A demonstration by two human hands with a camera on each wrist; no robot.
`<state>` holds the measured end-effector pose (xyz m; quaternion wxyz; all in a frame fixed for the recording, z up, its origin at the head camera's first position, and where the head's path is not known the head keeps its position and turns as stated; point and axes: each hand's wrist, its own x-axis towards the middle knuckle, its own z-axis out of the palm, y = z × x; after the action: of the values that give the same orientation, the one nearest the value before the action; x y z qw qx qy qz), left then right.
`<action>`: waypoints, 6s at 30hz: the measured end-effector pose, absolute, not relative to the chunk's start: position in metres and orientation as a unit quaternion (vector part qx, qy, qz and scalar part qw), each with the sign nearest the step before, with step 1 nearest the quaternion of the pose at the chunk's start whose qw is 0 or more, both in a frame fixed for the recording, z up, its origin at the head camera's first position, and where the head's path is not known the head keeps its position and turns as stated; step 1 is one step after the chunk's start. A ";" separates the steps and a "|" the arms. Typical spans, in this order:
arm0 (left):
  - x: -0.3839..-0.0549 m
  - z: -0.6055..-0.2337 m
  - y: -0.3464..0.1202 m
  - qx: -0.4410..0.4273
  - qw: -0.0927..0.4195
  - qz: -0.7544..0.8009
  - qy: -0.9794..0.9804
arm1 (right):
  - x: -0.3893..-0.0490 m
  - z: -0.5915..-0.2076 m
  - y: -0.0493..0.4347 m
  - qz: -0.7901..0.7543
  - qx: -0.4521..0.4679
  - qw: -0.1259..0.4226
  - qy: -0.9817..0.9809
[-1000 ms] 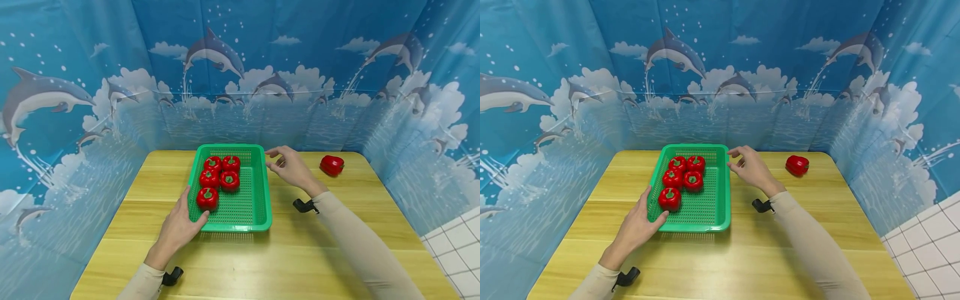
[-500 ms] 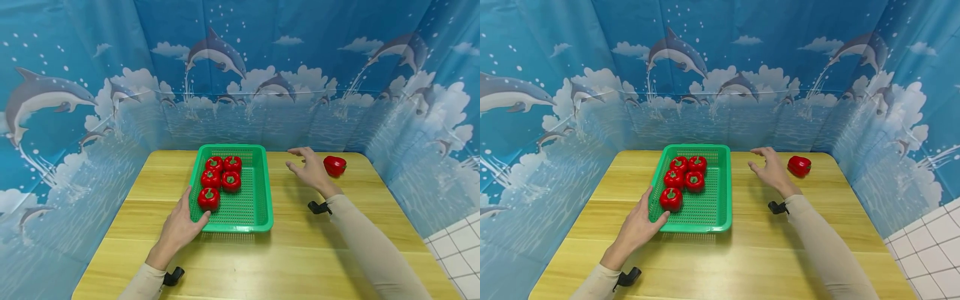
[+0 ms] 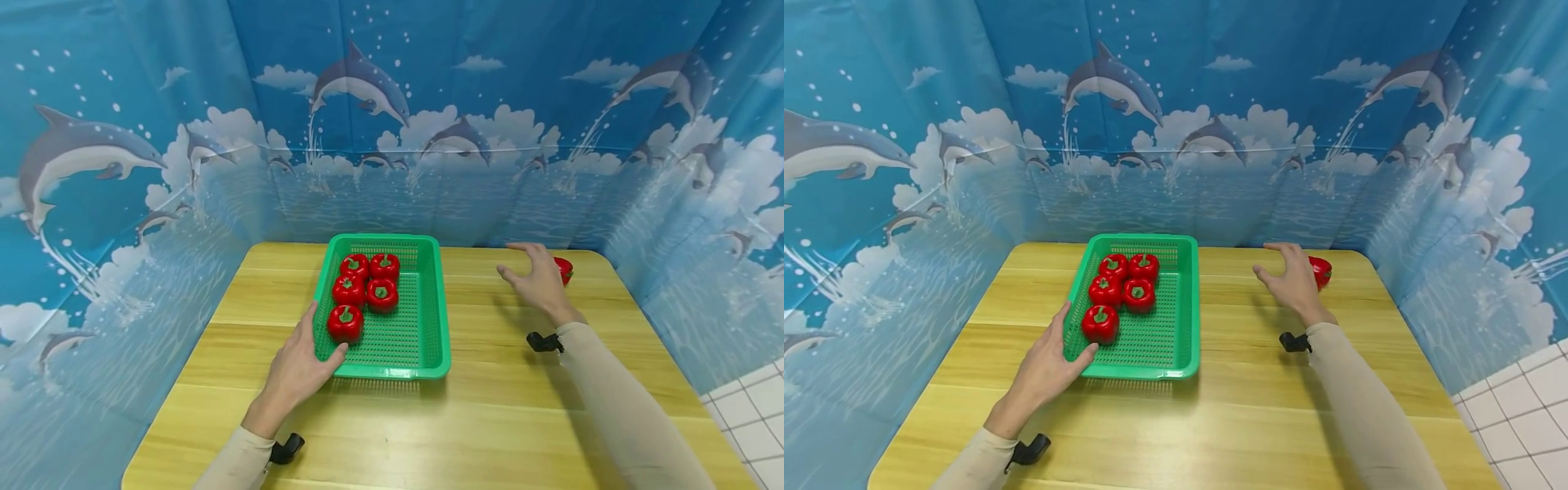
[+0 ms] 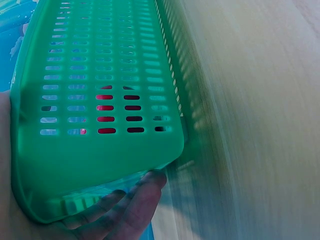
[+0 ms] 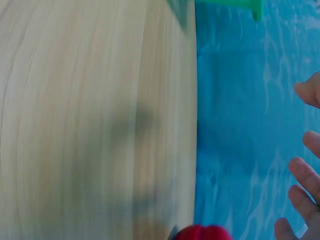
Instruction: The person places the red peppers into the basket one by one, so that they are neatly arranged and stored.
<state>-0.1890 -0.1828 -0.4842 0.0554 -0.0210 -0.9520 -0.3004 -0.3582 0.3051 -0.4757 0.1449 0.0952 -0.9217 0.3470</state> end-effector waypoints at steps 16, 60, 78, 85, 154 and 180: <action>-0.190 -0.485 -0.183 -0.022 0.056 -0.297 -0.953 | -0.365 -0.494 0.361 0.356 0.044 0.148 -0.922; -0.192 -0.484 -0.182 -0.019 0.059 -0.295 -0.954 | -0.373 -0.525 0.404 0.426 -0.079 0.090 -0.897; -0.192 -0.483 -0.182 -0.016 0.052 -0.296 -0.954 | -0.362 -0.520 0.392 0.433 -0.063 0.097 -0.894; -0.191 -0.483 -0.182 -0.015 0.053 -0.295 -0.954 | -0.355 -0.516 0.385 0.431 -0.055 0.100 -0.895; -0.188 -0.485 -0.182 -0.023 0.064 -0.302 -0.951 | -0.276 -0.448 0.240 0.430 0.141 0.123 -0.883; -0.187 -0.485 -0.181 -0.026 0.068 -0.303 -0.950 | -0.256 -0.422 0.189 0.384 0.236 0.103 -0.887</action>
<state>-0.1866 -0.1810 -0.4850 0.0677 -0.0255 -0.9502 -0.3031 -0.2559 0.1893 -0.4215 0.1034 0.2364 -0.8867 0.3837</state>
